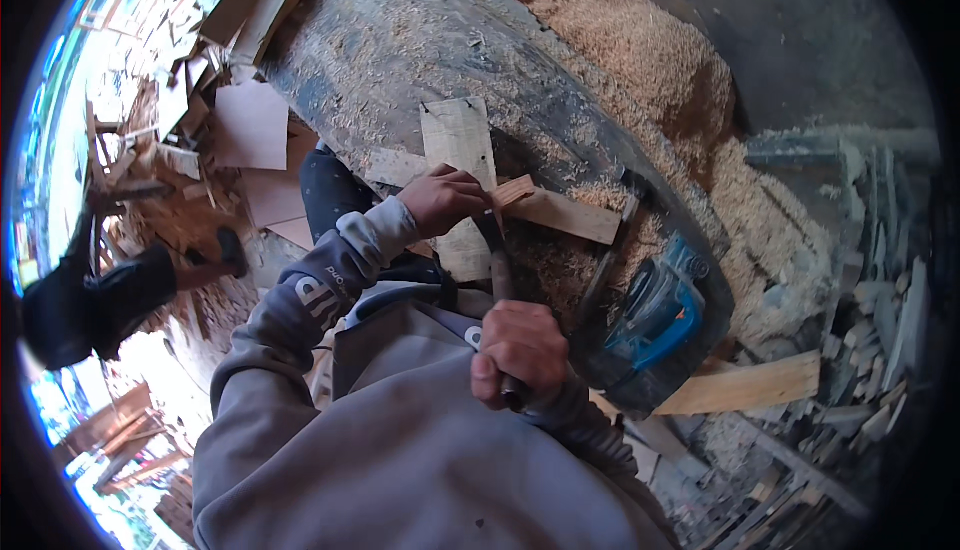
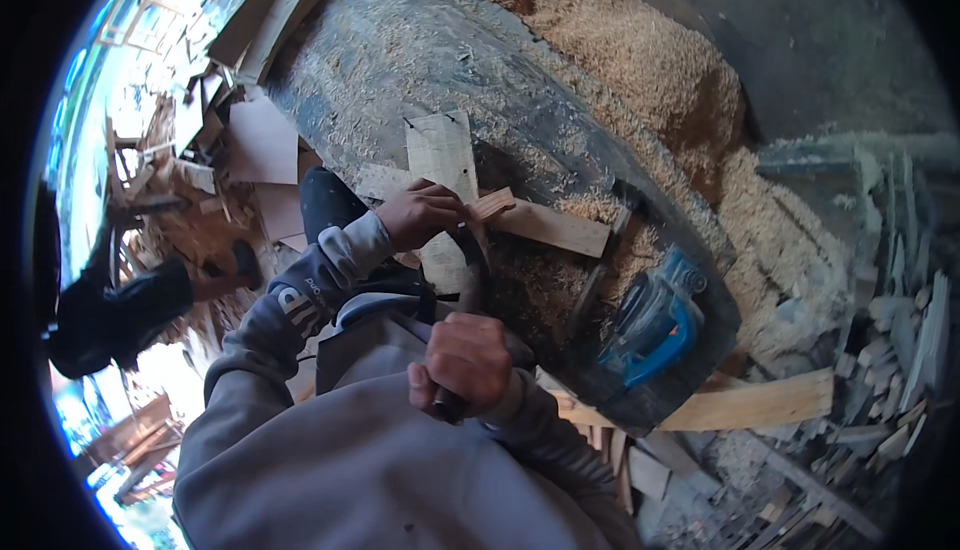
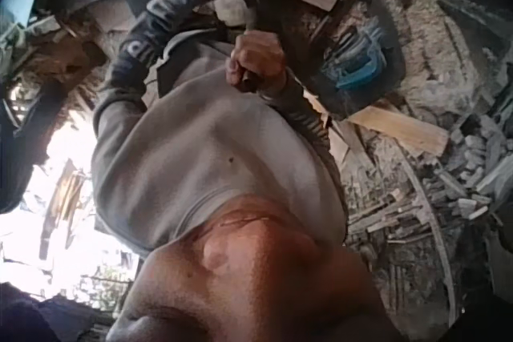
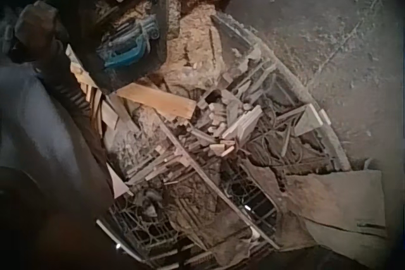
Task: Using a hammer and a pry tool to dismantle or assemble wooden components on a workbench in a workshop.
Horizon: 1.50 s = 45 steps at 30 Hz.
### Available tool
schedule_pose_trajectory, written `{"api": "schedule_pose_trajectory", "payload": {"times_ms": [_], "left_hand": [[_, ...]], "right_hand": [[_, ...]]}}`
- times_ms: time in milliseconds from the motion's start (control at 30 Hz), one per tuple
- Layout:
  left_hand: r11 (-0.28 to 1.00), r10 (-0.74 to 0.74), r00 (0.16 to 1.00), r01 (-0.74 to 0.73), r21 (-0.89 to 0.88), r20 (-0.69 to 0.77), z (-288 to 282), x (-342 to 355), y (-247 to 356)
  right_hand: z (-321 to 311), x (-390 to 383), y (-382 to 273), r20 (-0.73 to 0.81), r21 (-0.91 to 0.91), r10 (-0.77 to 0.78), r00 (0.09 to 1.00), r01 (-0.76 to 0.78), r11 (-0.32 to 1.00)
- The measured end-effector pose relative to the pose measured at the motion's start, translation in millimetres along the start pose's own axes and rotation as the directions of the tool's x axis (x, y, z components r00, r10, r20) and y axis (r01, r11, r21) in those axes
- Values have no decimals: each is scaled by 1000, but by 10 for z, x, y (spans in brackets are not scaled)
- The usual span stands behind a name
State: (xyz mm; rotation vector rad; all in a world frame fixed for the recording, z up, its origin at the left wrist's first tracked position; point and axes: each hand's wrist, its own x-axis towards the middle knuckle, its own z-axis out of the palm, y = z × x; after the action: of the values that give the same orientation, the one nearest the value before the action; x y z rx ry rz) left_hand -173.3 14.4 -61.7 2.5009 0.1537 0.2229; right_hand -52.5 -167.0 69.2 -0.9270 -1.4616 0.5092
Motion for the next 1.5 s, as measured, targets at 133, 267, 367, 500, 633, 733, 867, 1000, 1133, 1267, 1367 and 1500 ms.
{"api": "schedule_pose_trajectory", "payload": {"times_ms": [133, 267, 367, 500, 633, 733, 867, 1000, 1133, 1267, 1367, 1500], "left_hand": [[999, 44, 991, -44, 6, -123, -13, -37, 9], [994, -61, 874, 98, 52, -482, -92, -97, -96], [897, -423, 548, 365, -249, -721, -257, -60, -476], [726, -644, 465, 621, -295, -608, -738, 225, -1178], [730, -682, 378, 409, -548, -626, -1115, 651, -1446], [615, -768, 218, -14, -788, -603, -1264, 665, -1439], [535, -797, 68, -383, -754, -600, -1265, -32, -1415], [613, -786, -274, -229, -756, -555, -772, -1661, -1131], [291, -633, -772, -174, -941, -53, 321, -3481, -294], [-309, -532, -803, -109, -945, 267, 1199, -3886, 473], [77, -637, -690, 388, -918, -345, 1082, -3160, 490], [616, -781, 156, 350, -706, -605, 684, -1622, 341]], "right_hand": [[-154, -74, -115, -51, 113, 190, 980, -183, 977], [-278, 13, -87, -161, -23, 541, 825, -551, 834], [-352, 132, 209, -29, -281, 726, 687, -703, 653], [-132, 51, 904, 53, -445, 609, 792, -527, 724], [-111, -178, 1283, 120, -746, 818, 562, -492, 448], [-178, -275, 1335, 181, -844, 760, 625, -298, 446], [-297, -243, 1354, 101, -812, 762, 639, -390, 434], [-279, -261, 1427, 143, -734, 773, 618, -458, 501], [-116, -364, 1498, 226, -769, 764, 604, -370, 520], [-6, -340, 1515, 133, -779, 788, 601, -428, 458], [-24, -266, 1495, 77, -784, 752, 655, -426, 451], [-149, -155, 1484, -17, -814, 801, 599, -473, 337]]}}
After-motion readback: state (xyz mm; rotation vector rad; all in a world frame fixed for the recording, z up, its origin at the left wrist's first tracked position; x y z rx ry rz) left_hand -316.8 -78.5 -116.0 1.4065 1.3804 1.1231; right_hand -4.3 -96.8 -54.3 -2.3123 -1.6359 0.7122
